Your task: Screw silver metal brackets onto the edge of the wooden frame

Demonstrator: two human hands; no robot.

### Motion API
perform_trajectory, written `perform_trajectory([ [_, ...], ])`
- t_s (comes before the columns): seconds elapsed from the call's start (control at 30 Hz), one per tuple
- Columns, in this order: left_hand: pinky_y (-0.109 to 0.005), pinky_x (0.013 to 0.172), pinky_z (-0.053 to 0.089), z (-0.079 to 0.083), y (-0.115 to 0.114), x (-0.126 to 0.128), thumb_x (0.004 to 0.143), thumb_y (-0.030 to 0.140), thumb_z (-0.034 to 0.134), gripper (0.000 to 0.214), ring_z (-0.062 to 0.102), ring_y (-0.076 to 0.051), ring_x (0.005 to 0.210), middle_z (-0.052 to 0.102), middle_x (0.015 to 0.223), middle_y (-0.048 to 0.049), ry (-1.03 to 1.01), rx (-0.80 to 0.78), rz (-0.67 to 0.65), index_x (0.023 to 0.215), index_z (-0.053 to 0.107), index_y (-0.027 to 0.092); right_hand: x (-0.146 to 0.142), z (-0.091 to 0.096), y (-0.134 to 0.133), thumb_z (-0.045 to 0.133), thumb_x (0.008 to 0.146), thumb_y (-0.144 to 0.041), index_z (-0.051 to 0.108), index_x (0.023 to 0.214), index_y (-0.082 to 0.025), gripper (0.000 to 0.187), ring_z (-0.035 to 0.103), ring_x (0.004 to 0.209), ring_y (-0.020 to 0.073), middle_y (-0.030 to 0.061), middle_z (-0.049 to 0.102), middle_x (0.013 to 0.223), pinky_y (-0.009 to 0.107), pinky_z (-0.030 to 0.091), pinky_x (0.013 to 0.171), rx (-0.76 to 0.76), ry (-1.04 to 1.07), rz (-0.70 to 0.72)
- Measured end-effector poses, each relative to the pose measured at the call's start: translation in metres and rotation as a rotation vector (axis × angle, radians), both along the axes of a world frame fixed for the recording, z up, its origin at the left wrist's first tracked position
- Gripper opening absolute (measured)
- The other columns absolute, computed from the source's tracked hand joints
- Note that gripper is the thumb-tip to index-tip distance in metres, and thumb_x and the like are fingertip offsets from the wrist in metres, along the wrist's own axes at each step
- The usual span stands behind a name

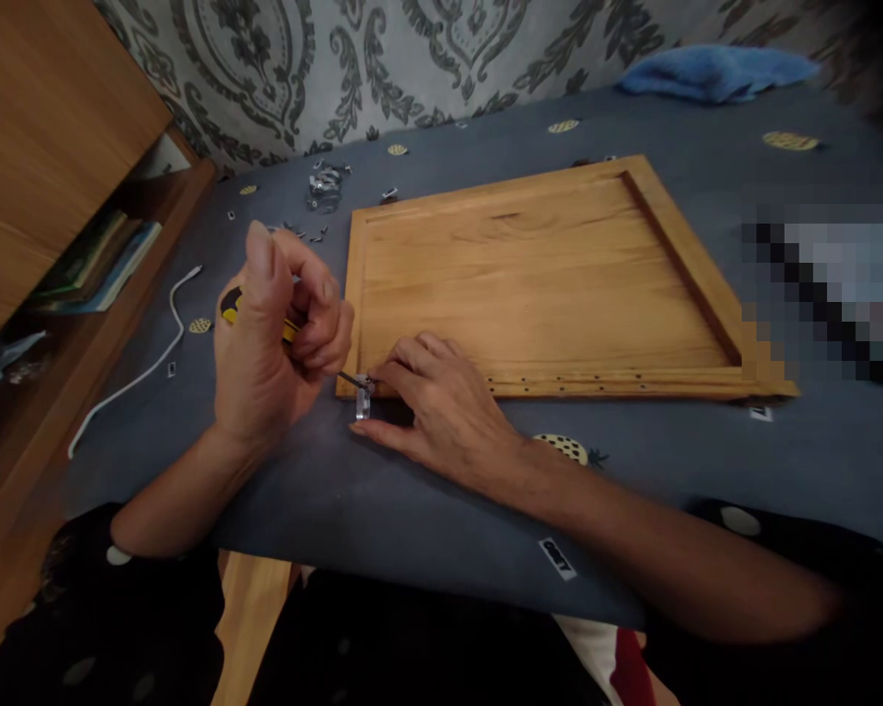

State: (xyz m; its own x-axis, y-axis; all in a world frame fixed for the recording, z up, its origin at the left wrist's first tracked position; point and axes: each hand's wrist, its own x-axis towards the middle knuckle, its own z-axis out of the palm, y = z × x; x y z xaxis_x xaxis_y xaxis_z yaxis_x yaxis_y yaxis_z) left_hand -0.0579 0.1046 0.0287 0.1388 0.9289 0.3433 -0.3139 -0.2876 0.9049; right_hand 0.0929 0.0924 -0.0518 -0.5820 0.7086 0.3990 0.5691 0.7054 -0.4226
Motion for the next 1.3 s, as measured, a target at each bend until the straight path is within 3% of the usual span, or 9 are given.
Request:
perform_trajectory([
  [0.33, -0.019, 0.031, 0.015, -0.003, -0.003, 0.005, 0.095, 0.051, 0.066, 0.044, 0.017, -0.005, 0.033, 0.023, 0.045, 0.0081, 0.016, 0.074, -0.011, 0.066, 0.059, 0.019, -0.001, 0.002, 0.000, 0.067, 0.088, -0.064, 0.071, 0.100, -0.014, 0.051, 0.050, 0.092, 0.0257, 0.0094, 0.063, 0.096, 0.037, 0.037, 0.079, 0.006, -0.023, -0.002],
  [0.57, -0.017, 0.032, 0.017, -0.002, -0.002, 0.006, 0.094, 0.054, 0.066, 0.045, 0.018, -0.006, 0.035, 0.024, 0.047, 0.0078, 0.028, 0.023, 0.055, 0.066, 0.057, 0.020, -0.001, 0.005, -0.001, 0.070, 0.088, -0.060, 0.072, 0.102, -0.013, 0.048, 0.052, 0.093, 0.0267, 0.0104, 0.064, 0.097, 0.039, 0.039, 0.082, -0.023, -0.033, -0.004],
  [0.83, -0.018, 0.032, 0.013, 0.007, 0.005, 0.006, 0.095, 0.067, 0.053, 0.064, 0.009, -0.004, 0.033, 0.016, 0.043, 0.0081, 0.120, -0.042, -0.116, 0.055, 0.046, 0.018, -0.001, 0.006, -0.001, 0.067, 0.088, -0.062, 0.072, 0.103, -0.012, 0.052, 0.052, 0.095, 0.0274, 0.0109, 0.064, 0.098, 0.040, 0.040, 0.084, -0.035, -0.042, -0.006],
  [1.07, -0.015, 0.032, 0.015, 0.006, 0.010, 0.002, 0.094, 0.061, 0.061, 0.061, 0.011, -0.002, 0.031, 0.020, 0.042, 0.0088, 0.130, -0.031, -0.376, 0.055, 0.045, 0.017, -0.001, 0.006, -0.001, 0.067, 0.089, -0.062, 0.072, 0.101, -0.012, 0.051, 0.051, 0.094, 0.0270, 0.0110, 0.064, 0.098, 0.040, 0.040, 0.084, -0.050, -0.038, 0.000],
  [1.13, -0.016, 0.032, 0.017, 0.004, 0.010, 0.004, 0.093, 0.062, 0.063, 0.059, 0.016, -0.003, 0.031, 0.023, 0.041, 0.0085, 0.121, -0.004, -0.308, 0.057, 0.049, 0.017, -0.001, 0.007, -0.001, 0.067, 0.089, -0.061, 0.072, 0.103, -0.012, 0.051, 0.051, 0.095, 0.0273, 0.0114, 0.065, 0.099, 0.040, 0.040, 0.085, -0.059, -0.039, -0.002],
  [1.3, -0.019, 0.039, 0.031, 0.002, 0.002, 0.011, 0.087, 0.042, 0.079, 0.030, 0.038, -0.008, 0.043, 0.045, 0.053, 0.0050, 0.032, 0.018, 0.106, 0.077, 0.062, 0.019, -0.001, 0.008, -0.001, 0.070, 0.088, -0.059, 0.072, 0.106, -0.013, 0.049, 0.051, 0.096, 0.0275, 0.0113, 0.065, 0.100, 0.040, 0.040, 0.085, -0.052, -0.037, 0.002],
])
